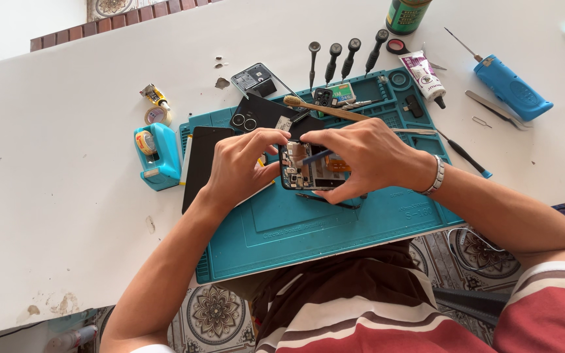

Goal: The person works on a disassembled smartphone on a repair mat, scrubbing the exposed motherboard and internal components with a toothbrush, then uses a spudger to pry and adjust parts inside the phone frame while holding the device steady with the other hand.

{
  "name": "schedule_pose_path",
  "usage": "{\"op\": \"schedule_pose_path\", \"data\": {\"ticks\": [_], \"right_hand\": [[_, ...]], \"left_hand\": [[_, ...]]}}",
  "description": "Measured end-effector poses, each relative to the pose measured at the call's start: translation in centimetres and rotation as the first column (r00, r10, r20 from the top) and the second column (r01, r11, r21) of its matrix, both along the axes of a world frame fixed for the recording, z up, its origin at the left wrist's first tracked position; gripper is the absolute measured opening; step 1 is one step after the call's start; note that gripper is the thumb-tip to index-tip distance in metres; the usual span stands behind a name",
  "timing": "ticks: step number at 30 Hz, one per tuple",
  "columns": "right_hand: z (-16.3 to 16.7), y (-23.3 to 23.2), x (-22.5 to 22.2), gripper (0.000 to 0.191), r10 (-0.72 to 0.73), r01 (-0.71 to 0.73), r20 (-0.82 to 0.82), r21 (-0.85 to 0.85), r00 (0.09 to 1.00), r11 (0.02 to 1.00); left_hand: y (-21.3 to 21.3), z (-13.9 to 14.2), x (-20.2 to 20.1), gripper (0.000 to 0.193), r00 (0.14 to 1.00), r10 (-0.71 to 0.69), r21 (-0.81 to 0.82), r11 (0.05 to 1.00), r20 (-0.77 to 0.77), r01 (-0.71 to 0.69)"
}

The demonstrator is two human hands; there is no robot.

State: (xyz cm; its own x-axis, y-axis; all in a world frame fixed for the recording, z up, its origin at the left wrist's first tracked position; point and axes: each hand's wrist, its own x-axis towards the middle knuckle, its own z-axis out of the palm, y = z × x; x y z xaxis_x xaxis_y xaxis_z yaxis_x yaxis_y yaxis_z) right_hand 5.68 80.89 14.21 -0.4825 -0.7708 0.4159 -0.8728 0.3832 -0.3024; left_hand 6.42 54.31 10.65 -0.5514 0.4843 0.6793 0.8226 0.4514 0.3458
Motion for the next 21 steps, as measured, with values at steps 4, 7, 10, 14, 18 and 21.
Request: {"op": "schedule_pose_path", "data": {"ticks": [4,7,10,14,18,21], "right_hand": [[0.08,0.15,0.10,0.074,-0.044,0.043,0.030,0.028,0.999,0.999],[0.08,0.15,0.13,0.072,-0.049,0.047,0.032,0.047,0.998,0.998],[-0.02,0.07,0.09,0.073,-0.048,0.047,0.029,0.048,0.998,0.998],[-0.23,0.02,0.03,0.076,-0.037,0.037,0.022,0.018,0.999,0.999],[-0.41,0.08,0.05,0.076,-0.037,0.036,0.031,0.013,0.999,0.999],[-0.49,0.12,0.04,0.076,-0.029,0.029,0.031,0.018,0.999,0.999]], "left_hand": [[0.02,0.16,0.15,0.038,0.999,0.013,-0.004,1.000,-0.043,-0.013],[0.01,0.25,0.19,0.036,0.999,0.024,-0.027,0.999,-0.041,-0.025],[-0.10,0.23,0.15,0.037,0.998,0.020,-0.028,0.999,-0.052,-0.021],[-0.16,-0.06,0.05,0.039,0.998,0.025,-0.022,0.999,-0.051,-0.026],[-0.17,-0.43,0.03,0.041,0.999,0.030,-0.024,0.999,-0.040,-0.031],[-0.22,-0.56,0.03,0.041,0.999,0.035,-0.030,0.999,-0.025,-0.036]]}}
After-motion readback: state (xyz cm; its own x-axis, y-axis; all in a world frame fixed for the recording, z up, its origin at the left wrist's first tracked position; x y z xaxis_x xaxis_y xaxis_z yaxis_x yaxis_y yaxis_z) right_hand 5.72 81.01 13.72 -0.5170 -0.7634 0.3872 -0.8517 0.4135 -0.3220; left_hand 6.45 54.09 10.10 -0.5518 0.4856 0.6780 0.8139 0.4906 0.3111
